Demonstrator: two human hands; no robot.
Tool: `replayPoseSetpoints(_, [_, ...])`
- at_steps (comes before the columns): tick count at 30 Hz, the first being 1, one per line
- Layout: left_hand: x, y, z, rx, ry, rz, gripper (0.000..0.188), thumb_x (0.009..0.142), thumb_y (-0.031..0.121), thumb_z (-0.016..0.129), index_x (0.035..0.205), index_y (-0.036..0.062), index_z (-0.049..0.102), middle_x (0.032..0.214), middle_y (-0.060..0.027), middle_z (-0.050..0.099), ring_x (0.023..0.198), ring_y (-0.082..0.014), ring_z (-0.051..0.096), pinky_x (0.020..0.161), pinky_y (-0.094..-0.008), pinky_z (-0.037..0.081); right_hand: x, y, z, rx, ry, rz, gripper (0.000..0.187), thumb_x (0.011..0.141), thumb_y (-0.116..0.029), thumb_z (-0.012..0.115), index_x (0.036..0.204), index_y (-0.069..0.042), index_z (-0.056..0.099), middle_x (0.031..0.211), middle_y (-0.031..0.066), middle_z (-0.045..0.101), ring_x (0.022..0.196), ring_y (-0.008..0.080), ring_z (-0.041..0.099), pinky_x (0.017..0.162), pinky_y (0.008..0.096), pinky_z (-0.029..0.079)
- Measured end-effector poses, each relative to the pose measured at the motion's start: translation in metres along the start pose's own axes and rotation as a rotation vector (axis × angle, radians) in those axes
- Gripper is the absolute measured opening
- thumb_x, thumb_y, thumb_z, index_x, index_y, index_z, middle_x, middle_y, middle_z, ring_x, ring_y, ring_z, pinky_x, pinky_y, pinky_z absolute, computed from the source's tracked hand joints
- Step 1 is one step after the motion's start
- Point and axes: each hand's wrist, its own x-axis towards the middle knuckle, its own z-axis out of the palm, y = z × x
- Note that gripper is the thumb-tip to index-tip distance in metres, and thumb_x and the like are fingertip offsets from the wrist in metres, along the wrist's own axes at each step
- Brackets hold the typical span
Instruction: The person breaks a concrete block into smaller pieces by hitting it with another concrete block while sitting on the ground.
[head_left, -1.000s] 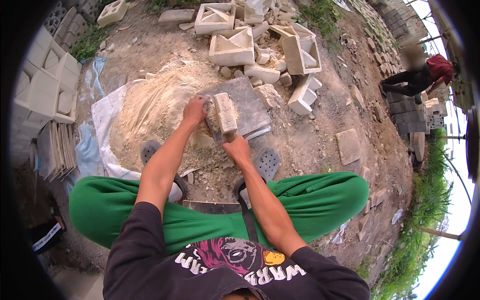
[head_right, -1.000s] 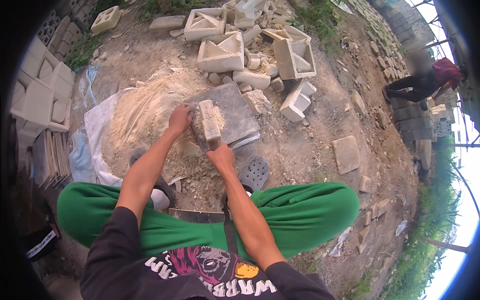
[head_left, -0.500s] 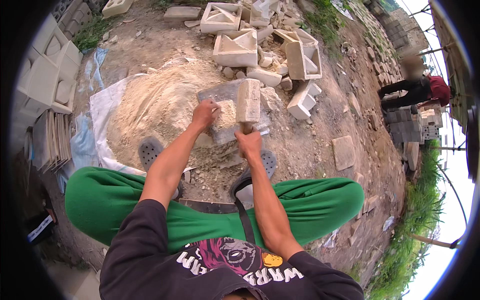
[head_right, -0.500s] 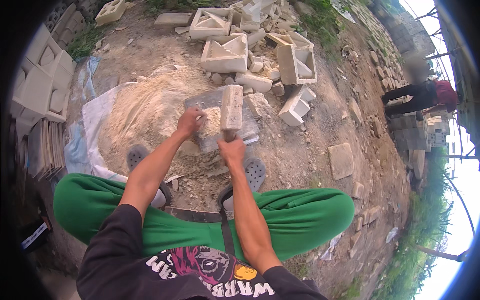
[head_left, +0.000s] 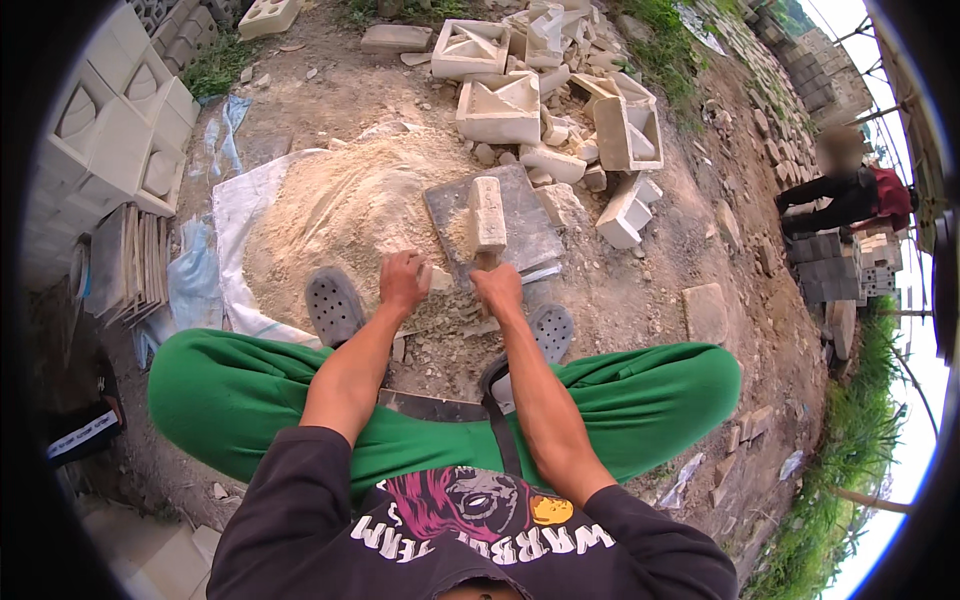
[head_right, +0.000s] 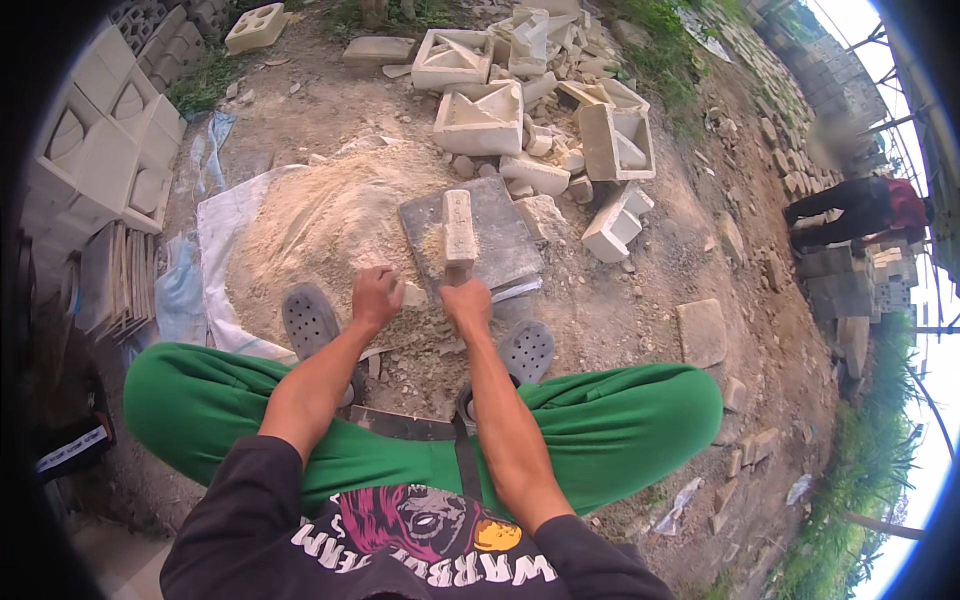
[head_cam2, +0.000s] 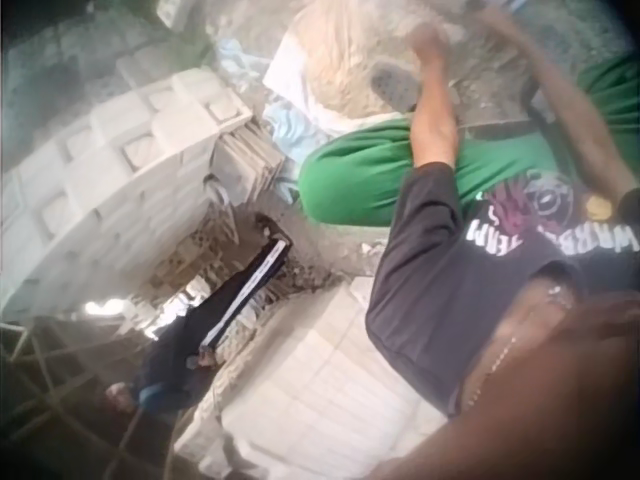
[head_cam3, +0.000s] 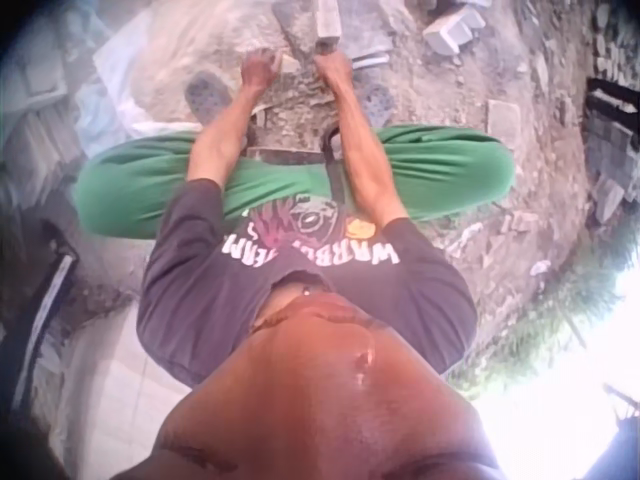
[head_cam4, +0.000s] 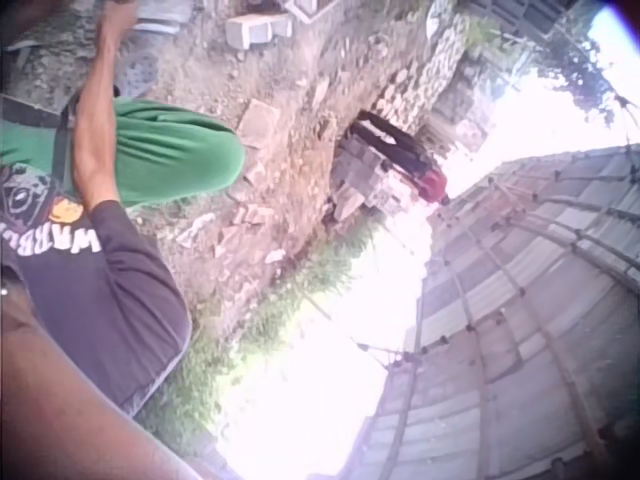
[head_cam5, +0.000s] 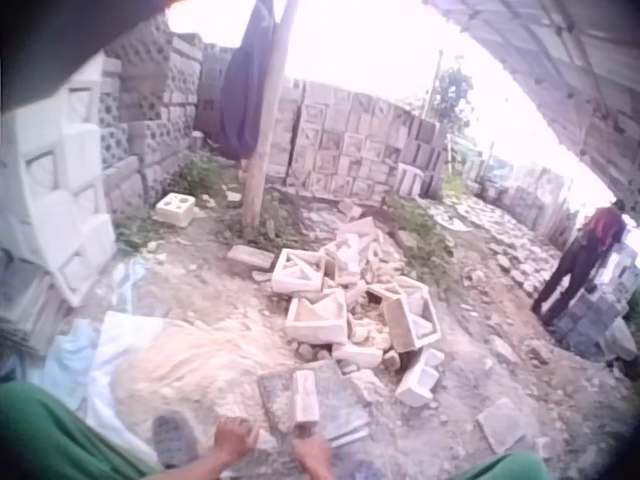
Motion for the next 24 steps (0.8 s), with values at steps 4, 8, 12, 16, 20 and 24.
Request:
replayPoseSetpoints(4, [-0.012, 0.011, -0.014, 0.019, -0.082, 0.111, 0.051, 0.078, 0.034, 0.078, 0.122, 0.0115, 0.065, 0.121, -0.0098, 0.062, 0.115, -0.0310, 0.055, 0.100, -0.0469, 0.042, -0.015, -0.004, 0.006, 0.150, 0.274, -0.120, 0.050, 0.069, -0.035, 0.073, 0.097, 0.007, 0.070, 0.090, 0.0259, 0.072, 0.090, 0.0398, 0.071, 0.080, 0.0442, 0.056])
replayPoseSetpoints(8, [-0.013, 0.016, -0.014, 0.095, -0.141, 0.145, 0.065, 0.073, 0.035, 0.082, 0.130, 0.0123, 0.059, 0.128, -0.0113, 0.058, 0.118, -0.0315, 0.055, 0.101, -0.0459, 0.042, -0.001, 0.011, 0.011, 0.119, 0.176, -0.151, 0.047, 0.067, -0.033, 0.075, 0.087, 0.009, 0.071, 0.091, 0.0283, 0.071, 0.090, 0.0409, 0.071, 0.079, 0.0445, 0.055])
replayPoseSetpoints(12, [-0.007, 0.002, -0.019, 0.130, -0.289, 0.146, 0.071, 0.068, 0.032, 0.086, 0.129, 0.0125, 0.058, 0.126, -0.0113, 0.057, 0.120, -0.0307, 0.053, 0.100, -0.0450, 0.043, 0.006, 0.017, 0.011, 0.003, 0.023, -0.082, 0.050, 0.065, -0.034, 0.076, 0.087, 0.011, 0.070, 0.090, 0.0286, 0.071, 0.089, 0.0404, 0.071, 0.078, 0.0445, 0.055])
replayPoseSetpoints(16, [0.003, 0.004, -0.028, 0.193, -0.382, 0.177, 0.066, 0.063, 0.029, 0.086, 0.120, 0.0105, 0.058, 0.112, -0.0114, 0.059, 0.113, -0.0310, 0.056, 0.095, -0.0454, 0.045, 0.016, 0.021, 0.007, 0.195, -0.030, -0.049, 0.051, 0.066, -0.034, 0.075, 0.085, 0.013, 0.069, 0.086, 0.0276, 0.072, 0.078, 0.0369, 0.073, 0.074, 0.0426, 0.056])
replayPoseSetpoints(20, [-0.008, 0.007, -0.040, 0.126, -0.362, 0.171, 0.058, 0.066, 0.031, 0.085, 0.111, 0.0065, 0.058, 0.106, -0.0158, 0.059, 0.103, -0.0358, 0.058, 0.089, -0.0455, 0.047, 0.040, 0.041, -0.004, 0.294, 0.119, -0.022, 0.050, 0.066, -0.032, 0.076, 0.087, 0.013, 0.069, 0.085, 0.0276, 0.071, 0.078, 0.0365, 0.071, 0.072, 0.0428, 0.056])
replayPoseSetpoints(24, [-0.025, -0.009, -0.041, 0.029, -0.150, 0.005, 0.057, 0.067, 0.033, 0.081, 0.110, 0.0052, 0.056, 0.104, -0.0141, 0.057, 0.100, -0.0352, 0.057, 0.088, -0.0454, 0.047, 0.024, 0.033, -0.009, 0.570, 0.009, 0.127, 0.058, 0.063, -0.036, 0.077, 0.093, 0.014, 0.070, 0.093, 0.0294, 0.071, 0.091, 0.0399, 0.071, 0.082, 0.0443, 0.055])
